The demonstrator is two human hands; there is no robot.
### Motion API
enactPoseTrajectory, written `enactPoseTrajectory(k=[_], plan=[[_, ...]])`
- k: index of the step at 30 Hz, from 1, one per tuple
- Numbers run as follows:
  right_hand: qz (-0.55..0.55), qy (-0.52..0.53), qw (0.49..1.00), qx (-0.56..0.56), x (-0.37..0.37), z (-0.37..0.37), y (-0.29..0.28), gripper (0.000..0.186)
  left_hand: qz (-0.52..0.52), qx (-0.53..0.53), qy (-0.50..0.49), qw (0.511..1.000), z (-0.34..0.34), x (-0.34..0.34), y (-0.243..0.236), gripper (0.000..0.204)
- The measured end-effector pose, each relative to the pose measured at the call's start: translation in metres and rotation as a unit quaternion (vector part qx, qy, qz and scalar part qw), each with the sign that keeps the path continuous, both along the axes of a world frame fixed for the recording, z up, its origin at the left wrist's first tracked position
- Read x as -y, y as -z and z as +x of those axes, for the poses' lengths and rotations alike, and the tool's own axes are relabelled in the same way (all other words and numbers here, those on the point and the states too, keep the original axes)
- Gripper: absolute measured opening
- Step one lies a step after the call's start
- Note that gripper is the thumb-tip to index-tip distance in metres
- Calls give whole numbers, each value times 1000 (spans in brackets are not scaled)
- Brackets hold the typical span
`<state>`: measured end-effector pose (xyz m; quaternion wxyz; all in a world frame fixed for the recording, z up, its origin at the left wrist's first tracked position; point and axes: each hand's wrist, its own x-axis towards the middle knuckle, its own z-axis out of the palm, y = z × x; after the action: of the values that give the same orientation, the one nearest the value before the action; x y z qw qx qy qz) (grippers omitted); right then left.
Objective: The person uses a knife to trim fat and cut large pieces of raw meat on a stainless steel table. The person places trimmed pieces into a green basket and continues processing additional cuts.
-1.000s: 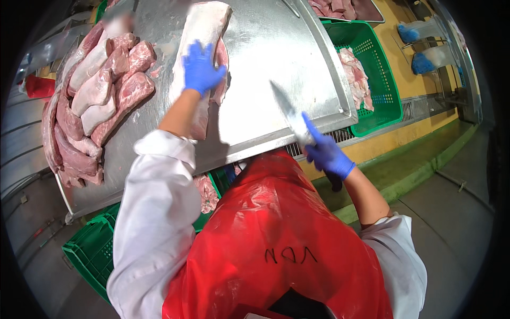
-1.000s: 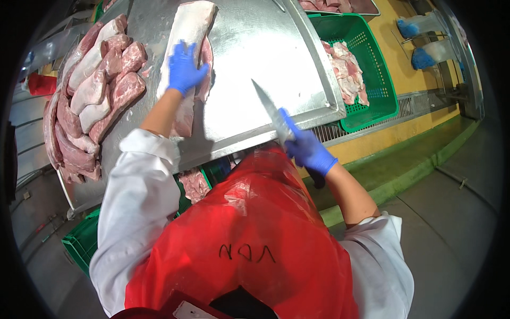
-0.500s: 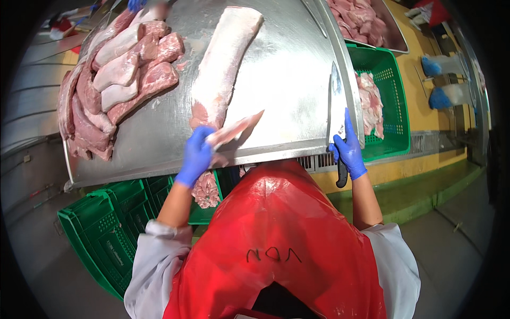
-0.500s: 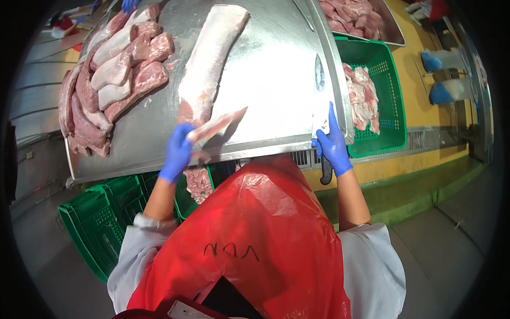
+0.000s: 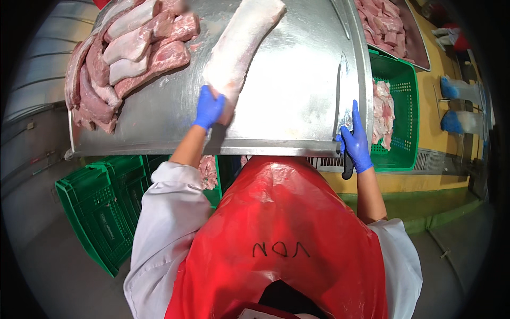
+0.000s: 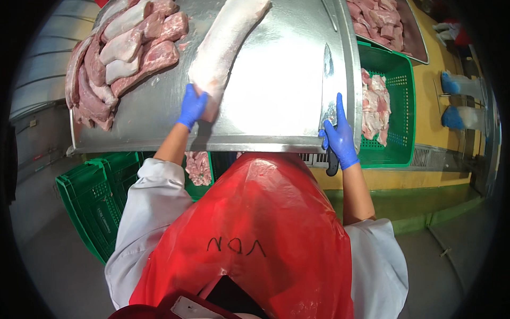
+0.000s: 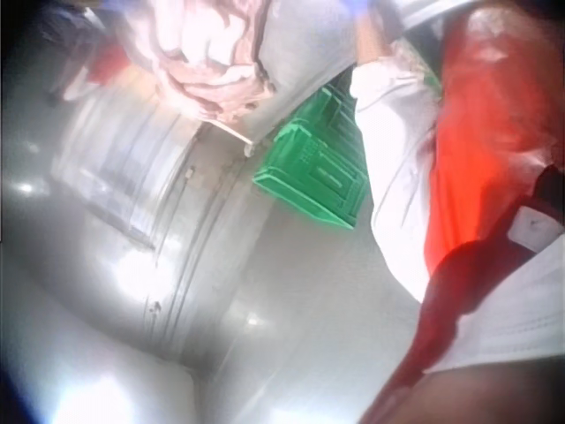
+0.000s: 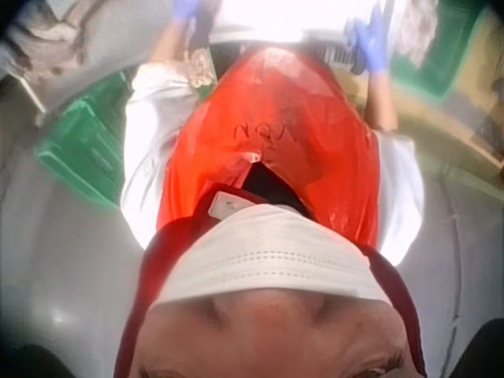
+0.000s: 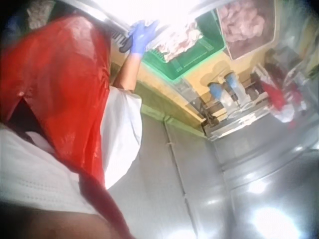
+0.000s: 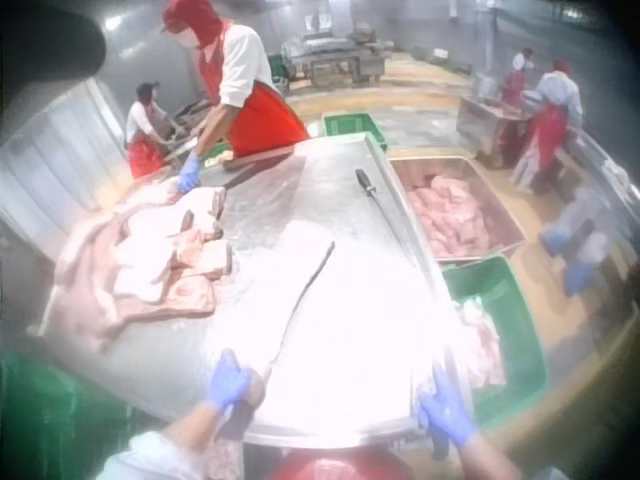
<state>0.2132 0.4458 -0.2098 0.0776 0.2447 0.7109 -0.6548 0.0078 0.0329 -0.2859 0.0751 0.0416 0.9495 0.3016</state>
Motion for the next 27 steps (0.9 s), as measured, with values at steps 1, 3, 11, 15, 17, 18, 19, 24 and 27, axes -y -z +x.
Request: enactPoseTrajectory(k=[1,3,11,15,17,18,19,24,27], plan=[[-4,22,1000,-5,-8,4,4,82,104,87,90,987,5,-19,-6,43],[-12,63,998,-9,-14,27,6,82,135,228,297,918,7,-52,-37,53],[37,151,988,-18,-34,69,-12,81,-238,-262,568,743,-170,-206,-40,95],[21,180,983,-5,-38,89,-19,78,-202,-172,471,841,-149,-236,-36,76],[6,201,980,-11,-43,98,-12,78,-230,-138,447,854,-118,-228,-45,72],[-4,210,978,-13,-43,102,-7,78,-251,-125,426,860,-97,-223,-51,72],[-13,219,975,-20,-42,101,-3,78,-272,-130,413,859,-79,-218,-55,71],[-29,214,976,-42,-48,79,16,78,-66,-198,486,848,23,-241,-77,46],[22,142,990,-15,-57,55,10,81,-140,-178,448,865,28,-261,-42,25]])
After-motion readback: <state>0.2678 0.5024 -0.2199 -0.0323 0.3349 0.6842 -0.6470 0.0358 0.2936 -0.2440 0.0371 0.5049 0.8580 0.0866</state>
